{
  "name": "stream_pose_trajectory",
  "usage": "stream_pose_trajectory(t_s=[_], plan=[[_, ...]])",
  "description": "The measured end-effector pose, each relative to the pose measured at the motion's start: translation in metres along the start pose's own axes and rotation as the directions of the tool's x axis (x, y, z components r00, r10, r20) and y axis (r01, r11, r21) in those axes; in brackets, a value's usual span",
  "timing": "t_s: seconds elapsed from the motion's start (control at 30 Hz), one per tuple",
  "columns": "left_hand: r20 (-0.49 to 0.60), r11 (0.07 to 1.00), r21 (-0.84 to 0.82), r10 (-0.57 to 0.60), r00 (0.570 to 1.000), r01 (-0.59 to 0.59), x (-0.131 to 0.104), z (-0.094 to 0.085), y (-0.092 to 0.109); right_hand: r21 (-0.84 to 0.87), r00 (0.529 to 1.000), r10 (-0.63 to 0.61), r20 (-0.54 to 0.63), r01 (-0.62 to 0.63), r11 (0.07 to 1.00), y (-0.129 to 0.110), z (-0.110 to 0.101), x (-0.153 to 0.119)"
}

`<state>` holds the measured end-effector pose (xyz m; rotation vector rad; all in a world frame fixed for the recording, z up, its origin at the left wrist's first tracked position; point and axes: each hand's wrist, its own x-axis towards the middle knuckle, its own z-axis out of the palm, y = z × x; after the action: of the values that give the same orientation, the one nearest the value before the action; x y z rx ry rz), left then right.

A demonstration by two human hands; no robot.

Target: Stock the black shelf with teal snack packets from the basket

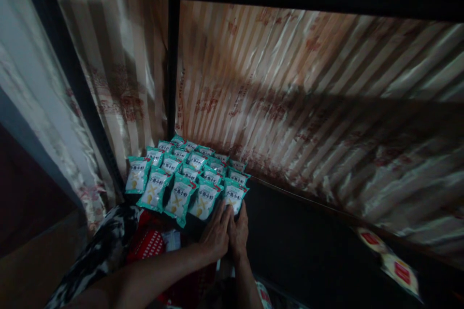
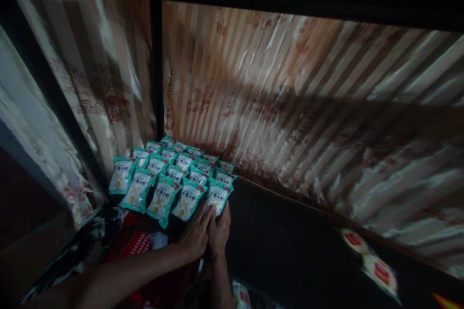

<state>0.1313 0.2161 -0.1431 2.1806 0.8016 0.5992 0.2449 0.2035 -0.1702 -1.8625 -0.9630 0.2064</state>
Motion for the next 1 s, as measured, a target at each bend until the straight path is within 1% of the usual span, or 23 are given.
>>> stream_pose_trajectory(t_s=[0.13,0.27,0.4,0.5,0.63,0.77,1.0], plan=[[-0.009,1.000,0.015,-0.002,1.000,0.002,0.002,0.000,-0.001,0.027,0.995,0.085,0.049,-0.087,0.996,-0.006,-0.001,0.000],[0.003,0.999,0.014,-0.031,1.000,0.031,0.002,-0.002,0.001,0.014,0.994,0.102,0.041,-0.103,0.995,-0.012,-0.004,-0.001],[0.013,0.999,0.008,-0.034,0.999,0.034,0.000,-0.003,0.003,0.007,0.993,0.106,0.045,-0.107,0.994,-0.013,-0.007,-0.003],[0.021,0.999,0.038,-0.035,0.999,0.034,-0.002,-0.004,0.005,0.008,0.993,0.119,0.020,-0.119,0.993,-0.013,-0.009,-0.007],[0.004,0.998,0.044,-0.036,0.999,0.036,-0.007,-0.005,0.006,0.013,0.994,0.104,-0.030,-0.104,0.995,-0.012,-0.010,-0.014],[0.002,0.999,0.048,-0.016,1.000,0.015,-0.018,-0.004,0.007,0.012,0.993,0.091,-0.071,-0.090,0.996,-0.011,-0.010,-0.025],[0.009,0.989,0.107,0.104,0.995,-0.104,-0.047,-0.001,-0.003,0.011,0.985,0.003,-0.171,-0.002,1.000,-0.016,-0.008,-0.058]])
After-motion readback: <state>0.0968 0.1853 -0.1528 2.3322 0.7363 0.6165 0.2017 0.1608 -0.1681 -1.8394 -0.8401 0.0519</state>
